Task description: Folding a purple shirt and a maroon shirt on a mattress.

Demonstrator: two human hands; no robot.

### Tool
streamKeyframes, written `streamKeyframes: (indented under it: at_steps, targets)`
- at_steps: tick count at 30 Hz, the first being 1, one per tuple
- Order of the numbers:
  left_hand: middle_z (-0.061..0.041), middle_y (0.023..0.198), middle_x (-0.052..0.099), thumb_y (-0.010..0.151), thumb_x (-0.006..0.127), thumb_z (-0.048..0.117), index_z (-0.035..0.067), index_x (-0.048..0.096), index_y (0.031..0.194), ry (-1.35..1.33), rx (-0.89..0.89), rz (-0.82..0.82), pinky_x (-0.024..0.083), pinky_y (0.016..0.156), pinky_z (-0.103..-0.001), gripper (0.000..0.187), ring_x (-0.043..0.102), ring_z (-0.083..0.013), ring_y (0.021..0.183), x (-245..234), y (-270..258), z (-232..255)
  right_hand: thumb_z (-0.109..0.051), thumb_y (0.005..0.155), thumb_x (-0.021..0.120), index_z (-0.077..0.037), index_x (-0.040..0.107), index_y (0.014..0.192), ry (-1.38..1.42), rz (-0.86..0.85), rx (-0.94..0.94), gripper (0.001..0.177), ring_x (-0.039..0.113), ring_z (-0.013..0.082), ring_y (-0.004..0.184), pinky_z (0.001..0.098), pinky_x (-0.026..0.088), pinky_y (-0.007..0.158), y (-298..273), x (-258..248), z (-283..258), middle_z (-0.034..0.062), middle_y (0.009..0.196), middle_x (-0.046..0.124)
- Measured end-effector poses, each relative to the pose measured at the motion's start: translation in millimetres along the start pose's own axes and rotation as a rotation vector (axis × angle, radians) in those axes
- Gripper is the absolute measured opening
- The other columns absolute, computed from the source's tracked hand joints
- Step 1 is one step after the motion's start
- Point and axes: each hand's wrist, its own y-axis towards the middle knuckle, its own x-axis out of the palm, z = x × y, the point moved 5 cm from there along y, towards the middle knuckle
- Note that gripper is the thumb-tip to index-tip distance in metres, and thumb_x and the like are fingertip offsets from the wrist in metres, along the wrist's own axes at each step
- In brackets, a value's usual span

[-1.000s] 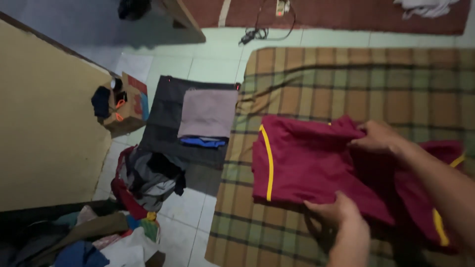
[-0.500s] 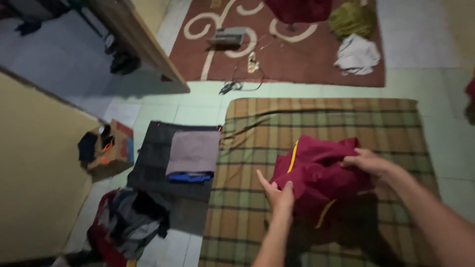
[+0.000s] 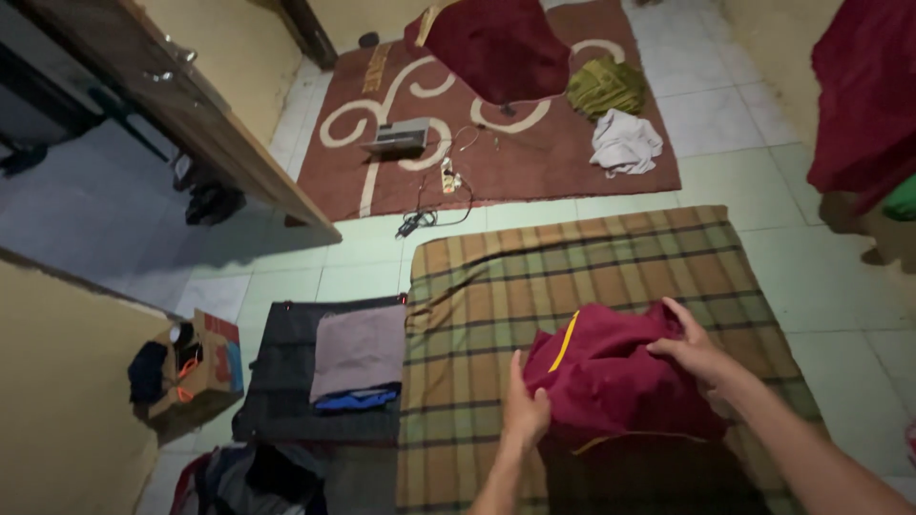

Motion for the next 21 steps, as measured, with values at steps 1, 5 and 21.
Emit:
streamKeyframes:
  at_steps: [1, 5, 21]
  targets:
    - [-0.021, 0.149, 0.056, 0.088, 0.057, -0.001, 0.016, 0.02, 0.163, 0.004, 0.006, -0.008, 0.047, 0.111, -0.036, 0.085, 0.059, -0.0269, 0.134, -1, 5, -10, -0.003, 0.075, 0.075, -0.027, 0.038, 0.157, 0.007, 0.008, -0.003, 0.093, 0.062, 0.0249, 0.121, 0.041, 0.052, 0.101, 5, -7, 9, 0.0063, 0.135, 0.061]
    - [-0.027, 0.137, 0.062, 0.086, 0.069, 0.002, 0.014, 0.034, 0.158, 0.117, -0.101, 0.169, 0.052, 0.101, -0.043, 0.08, 0.061, -0.0356, 0.12, -15, 20, -27, -0.006, 0.073, 0.082, -0.022, 0.053, 0.147, -0.175, 0.074, -0.164, 0.081, 0.063, 0.0254, 0.12, 0.0405, 0.053, 0.101, 20, -34, 36, 0.0121, 0.136, 0.064]
    - [-0.017, 0.114, 0.072, 0.093, 0.073, 0.01, 0.02, 0.06, 0.143, 0.393, 0.179, 0.031, 0.052, 0.089, -0.043, 0.053, 0.064, -0.0325, 0.104, -25, 1, 68, -0.012, 0.077, 0.082, -0.013, 0.073, 0.111, -0.133, -0.062, 0.122, 0.035, 0.069, 0.0249, 0.107, 0.0428, 0.058, 0.09, -12, -63, 42, 0.0058, 0.119, 0.072]
